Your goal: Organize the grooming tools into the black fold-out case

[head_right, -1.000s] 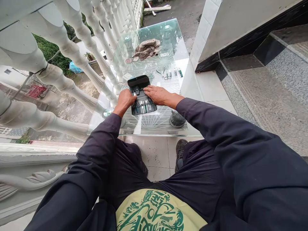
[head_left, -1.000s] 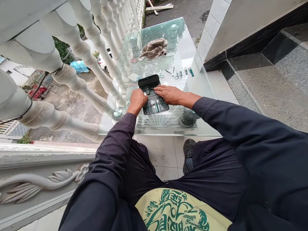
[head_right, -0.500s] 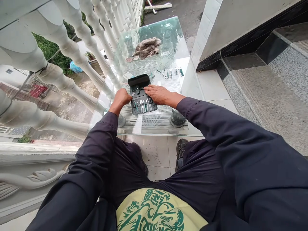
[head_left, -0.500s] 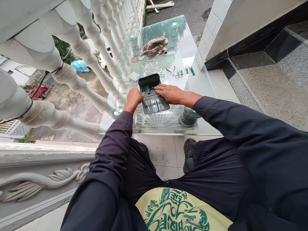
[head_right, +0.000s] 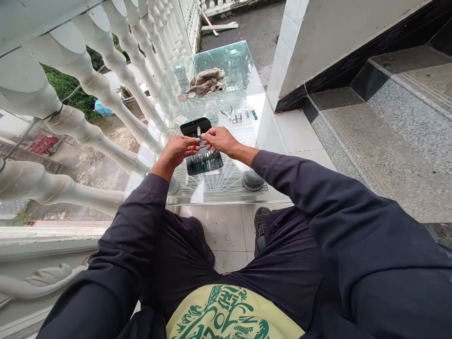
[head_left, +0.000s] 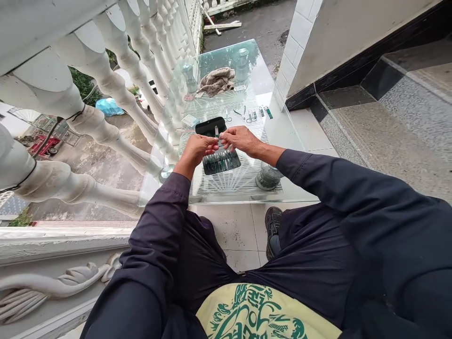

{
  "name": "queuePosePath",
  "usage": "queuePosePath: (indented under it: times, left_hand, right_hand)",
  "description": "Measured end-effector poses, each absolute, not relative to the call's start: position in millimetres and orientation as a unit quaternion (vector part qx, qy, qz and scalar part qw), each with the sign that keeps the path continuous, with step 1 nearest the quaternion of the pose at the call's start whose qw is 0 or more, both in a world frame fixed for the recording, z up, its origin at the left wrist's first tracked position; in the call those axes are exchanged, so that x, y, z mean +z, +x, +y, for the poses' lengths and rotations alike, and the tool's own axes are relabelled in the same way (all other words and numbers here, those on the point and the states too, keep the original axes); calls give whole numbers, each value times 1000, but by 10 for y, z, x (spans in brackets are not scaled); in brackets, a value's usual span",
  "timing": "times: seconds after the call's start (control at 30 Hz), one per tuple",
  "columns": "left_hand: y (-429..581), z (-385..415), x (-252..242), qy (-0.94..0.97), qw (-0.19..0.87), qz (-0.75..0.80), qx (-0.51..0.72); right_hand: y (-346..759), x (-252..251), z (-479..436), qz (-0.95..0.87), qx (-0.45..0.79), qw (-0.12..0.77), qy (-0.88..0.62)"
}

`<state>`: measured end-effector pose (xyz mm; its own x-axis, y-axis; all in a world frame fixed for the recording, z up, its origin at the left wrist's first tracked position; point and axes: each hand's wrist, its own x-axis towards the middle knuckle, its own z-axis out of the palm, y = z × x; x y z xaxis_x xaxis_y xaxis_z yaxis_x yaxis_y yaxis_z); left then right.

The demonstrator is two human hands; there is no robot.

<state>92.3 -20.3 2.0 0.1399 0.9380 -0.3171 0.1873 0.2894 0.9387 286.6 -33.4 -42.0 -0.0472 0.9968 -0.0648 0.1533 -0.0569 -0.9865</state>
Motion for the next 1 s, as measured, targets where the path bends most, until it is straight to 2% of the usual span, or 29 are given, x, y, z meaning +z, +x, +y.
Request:
queuePosePath:
  times: [0.17, 0.27, 0.33, 0.43, 0.5, 0.7, 1.0]
  left_hand:
    - [1060, -284, -4, 487, 604, 542, 322]
    - [1041, -224, -45, 523, 580, 549, 299]
    - [992, -126, -95, 578, 490, 577, 304]
    - [845, 72, -201, 674, 272, 595, 343]
    - [715, 195, -279, 705, 204, 588, 339]
    - [452, 361, -381, 712, 174, 614, 292]
    - [463, 232, -264, 682, 202, 636, 298]
  right_hand:
    - [2766, -345, -461, -446, 534, 494, -522]
    - [2780, -330, -457, -430, 534, 500, -529]
    - [2834, -325, -413, -434, 514, 500, -545]
    - [2995, -340, -294, -450, 455, 485, -596]
    - [3132, -362, -191, -460, 420, 457, -636]
    - [3382, -402, 155, -452, 419, 390, -684]
    - [3290, -537, 655, -350, 420, 418, -726]
